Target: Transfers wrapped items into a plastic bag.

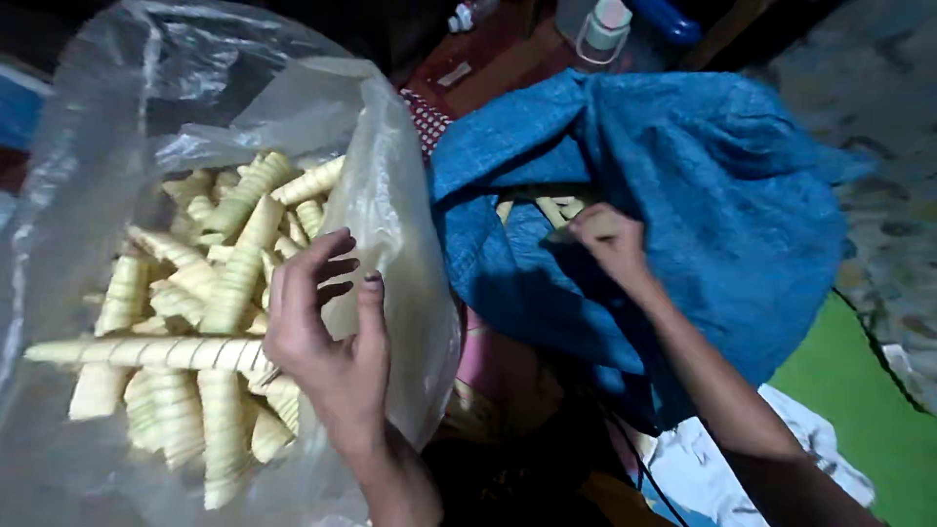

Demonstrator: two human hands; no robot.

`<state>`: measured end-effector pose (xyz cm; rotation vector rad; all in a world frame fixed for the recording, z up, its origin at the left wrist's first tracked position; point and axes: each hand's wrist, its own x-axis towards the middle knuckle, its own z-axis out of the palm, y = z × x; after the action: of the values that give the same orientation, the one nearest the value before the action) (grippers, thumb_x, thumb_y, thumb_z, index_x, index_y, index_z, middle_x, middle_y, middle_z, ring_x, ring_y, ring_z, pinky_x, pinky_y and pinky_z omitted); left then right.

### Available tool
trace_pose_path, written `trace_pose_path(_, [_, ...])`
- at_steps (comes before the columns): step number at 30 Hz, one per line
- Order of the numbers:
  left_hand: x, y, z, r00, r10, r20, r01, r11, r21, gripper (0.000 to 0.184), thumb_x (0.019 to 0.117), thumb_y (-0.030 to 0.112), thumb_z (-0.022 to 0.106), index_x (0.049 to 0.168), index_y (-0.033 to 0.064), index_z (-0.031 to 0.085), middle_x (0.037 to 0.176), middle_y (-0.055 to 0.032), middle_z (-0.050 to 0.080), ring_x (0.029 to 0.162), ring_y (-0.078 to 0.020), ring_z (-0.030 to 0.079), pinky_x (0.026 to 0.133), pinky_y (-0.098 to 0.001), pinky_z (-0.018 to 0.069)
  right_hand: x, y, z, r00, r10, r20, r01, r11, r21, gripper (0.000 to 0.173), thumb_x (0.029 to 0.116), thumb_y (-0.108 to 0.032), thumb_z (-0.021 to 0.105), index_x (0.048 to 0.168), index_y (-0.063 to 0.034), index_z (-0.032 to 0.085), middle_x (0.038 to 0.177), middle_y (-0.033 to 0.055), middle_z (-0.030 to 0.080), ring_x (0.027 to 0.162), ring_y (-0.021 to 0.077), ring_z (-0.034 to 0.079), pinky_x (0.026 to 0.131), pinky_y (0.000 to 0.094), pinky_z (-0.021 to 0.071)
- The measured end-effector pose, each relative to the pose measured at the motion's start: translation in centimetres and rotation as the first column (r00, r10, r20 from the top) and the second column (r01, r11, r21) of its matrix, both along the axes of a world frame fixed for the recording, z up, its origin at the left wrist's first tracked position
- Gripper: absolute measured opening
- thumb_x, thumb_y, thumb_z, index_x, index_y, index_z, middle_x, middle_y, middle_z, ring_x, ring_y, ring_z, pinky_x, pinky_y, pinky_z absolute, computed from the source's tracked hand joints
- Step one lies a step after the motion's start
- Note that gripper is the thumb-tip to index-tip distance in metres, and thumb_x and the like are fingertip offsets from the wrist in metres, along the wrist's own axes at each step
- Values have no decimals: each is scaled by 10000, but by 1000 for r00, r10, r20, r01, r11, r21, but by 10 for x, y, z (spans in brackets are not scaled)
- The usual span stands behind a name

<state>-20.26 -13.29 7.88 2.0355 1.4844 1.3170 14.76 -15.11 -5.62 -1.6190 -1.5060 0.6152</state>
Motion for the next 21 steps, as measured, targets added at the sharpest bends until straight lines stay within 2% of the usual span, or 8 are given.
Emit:
trace_pose_path(3, [15,-15,-11,949,104,296,-159,973,168,170,1048,105,554,1156,-11,616,1043,28,657,893,16,638,777,-178,554,-76,14,91,924,217,-315,59,733,678,139,983,-144,657,1117,-140,619,1137,-12,691,925,87,704,692,237,614])
trace_pose_path(6, [43,-37,-20,882,65,467,-168,969,183,100,1070,157,530,1068,124,625,891,124,627,705,66,583,620,-131,526,-158,47,154,838,503,-209,-106,526,844,303,914,-166,762,1169,-49,648,1204,63,691,1076,116,683,853,271,611])
trace_pose_path(9, [58,-70,-50,906,-54,420,-17,987,162,219,1086,274,508,972,117,610,748,62,607,620,43,584,572,-138,521,-187,58,183,734,669,-119,-499,650,574,814,779,-55,844,1472,98,445,1510,268,455,1172,199,626,835,256,577])
trace_pose_path(11, [69,-80,-75,918,-175,355,151,984,95,208,1048,142,523,931,1,623,719,-25,617,641,1,607,616,-157,535,-162,59,156,739,622,-258,-470,750,465,657,819,-16,791,1405,70,509,1410,198,556,1057,172,663,758,277,594])
trace_pose_path(14, [105,-54,-103,921,-329,209,365,915,-169,148,974,67,588,953,-47,680,765,-86,675,679,-84,650,664,-241,570,-77,42,49,813,223,-538,-311,947,-78,289,1003,-97,587,1266,20,561,1136,105,675,898,133,688,743,310,602])
trace_pose_path(17, [167,12,-144,839,-471,275,543,681,-492,219,1024,122,580,1139,-38,676,931,-163,707,783,-213,686,716,-379,583,15,25,-48,916,-234,-326,-23,781,-624,400,1076,-209,532,1415,2,515,1310,235,615,1102,327,641,932,494,532])
trace_pose_path(19, [214,74,-168,788,-288,544,615,343,-710,383,1102,198,453,1410,-18,525,1269,-198,643,1061,-250,653,894,-411,546,69,30,-49,901,-415,-130,194,651,-733,518,1072,-336,543,1453,14,513,1436,272,545,1337,402,521,1119,590,391])
trace_pose_path(21, [250,139,-183,704,164,691,660,208,-722,493,1112,353,395,1503,53,405,1374,-155,580,1127,-232,628,940,-397,533,126,44,-24,884,-464,52,363,614,-701,518,1048,-331,589,1399,48,555,1437,281,542,1368,409,493,1148,595,361])
